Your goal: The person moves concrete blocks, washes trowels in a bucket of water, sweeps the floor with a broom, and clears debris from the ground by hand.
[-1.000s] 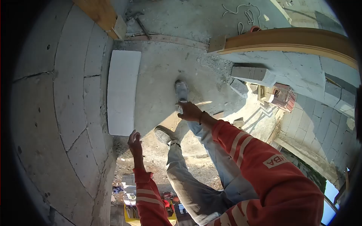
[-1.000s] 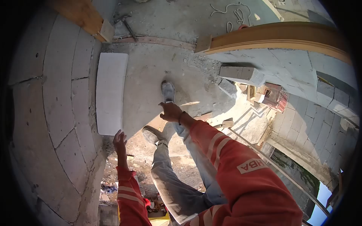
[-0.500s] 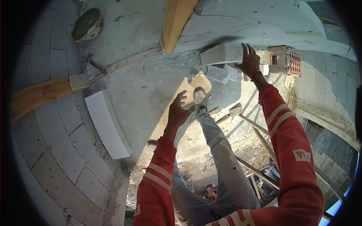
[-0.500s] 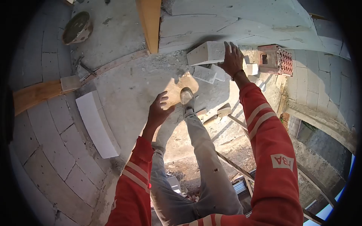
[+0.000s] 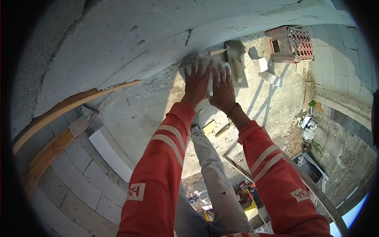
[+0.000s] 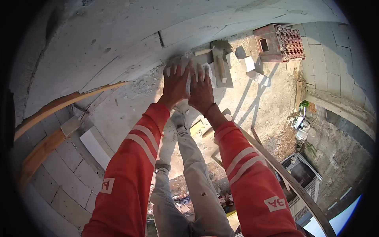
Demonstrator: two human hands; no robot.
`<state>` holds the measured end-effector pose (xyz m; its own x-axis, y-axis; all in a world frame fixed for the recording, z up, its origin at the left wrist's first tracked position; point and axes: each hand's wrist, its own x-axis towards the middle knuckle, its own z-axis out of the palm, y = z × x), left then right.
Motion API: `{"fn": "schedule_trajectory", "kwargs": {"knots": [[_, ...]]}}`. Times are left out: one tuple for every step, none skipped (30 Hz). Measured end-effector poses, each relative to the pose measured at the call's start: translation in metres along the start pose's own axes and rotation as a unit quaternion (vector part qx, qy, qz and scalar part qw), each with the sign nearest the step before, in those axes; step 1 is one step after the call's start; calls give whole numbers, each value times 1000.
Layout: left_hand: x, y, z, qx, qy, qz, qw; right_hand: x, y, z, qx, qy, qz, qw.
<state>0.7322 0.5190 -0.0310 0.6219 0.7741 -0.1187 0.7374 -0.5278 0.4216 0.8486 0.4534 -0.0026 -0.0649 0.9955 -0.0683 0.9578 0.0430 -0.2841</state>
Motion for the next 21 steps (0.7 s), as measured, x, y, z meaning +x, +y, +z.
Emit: {"fn": "schedule_trajectory", "kwargs": {"knots": [[-2, 4, 1, 4, -4, 2, 1000, -2, -2, -1, 9, 9, -6, 1000], [-4, 7, 2, 33, 26, -1, 999, -2, -3, 0, 15, 11, -4, 1000], [-7, 9, 4, 60, 55, -3, 997, -5, -5, 3, 41, 24, 32, 998], [-6, 9, 6, 64, 52, -4, 997, -8, -6, 4, 65, 38, 66, 995], [-3, 6, 6, 22, -26, -21, 999, -11, -4, 3, 70, 38, 64, 995], [-4, 2, 6, -19, -102, -41, 994, -12, -3, -8, 105, 46, 68, 991], [-8, -3, 5, -15, -98, -52, 994, -11, -1, -15, 141, 54, 67, 986], [-15, -8, 4, -17, -74, -36, 996, -16, -1, -19, 149, 93, 99, 979], [-23, -17, 2, -16, -49, -21, 998, -21, 0, -19, 159, 133, 130, 970], [-35, -23, -5, -42, -20, -30, 998, -28, 0, -15, 164, 165, 169, 958], [-51, -26, -19, -38, -22, -43, 998, -40, 0, -8, 168, 193, 212, 943], [-67, -28, -38, -74, -20, -72, 994, -53, -5, 0, 218, 195, 267, 918], [-87, -32, -55, -109, -16, -102, 989, -65, -10, 9, 265, 194, 321, 888], [-112, -38, -66, -141, 5, -131, 981, -78, -17, 23, 308, 168, 374, 859], [-141, -43, -78, -134, 10, -147, 980, -96, -24, 44, 348, 138, 425, 824], [-174, -45, -92, -175, 60, -202, 962, -123, -16, 81, 408, 73, 441, 796], [-210, -50, -105, -216, 115, -255, 936, -142, -20, 112, 462, 4, 452, 763], [-247, -57, -116, -245, 145, -300, 910, -145, -54, 120, 478, -27, 486, 731], [-286, -64, -126, -272, 177, -344, 881, -149, -90, 128, 491, -58, 518, 698], [-326, -71, -137, -302, 184, -393, 849, -165, -101, 152, 509, -117, 483, 703], [-369, -78, -147, -309, 188, -447, 818, -161, -124, 164, 512, -179, 518, 662]]}}
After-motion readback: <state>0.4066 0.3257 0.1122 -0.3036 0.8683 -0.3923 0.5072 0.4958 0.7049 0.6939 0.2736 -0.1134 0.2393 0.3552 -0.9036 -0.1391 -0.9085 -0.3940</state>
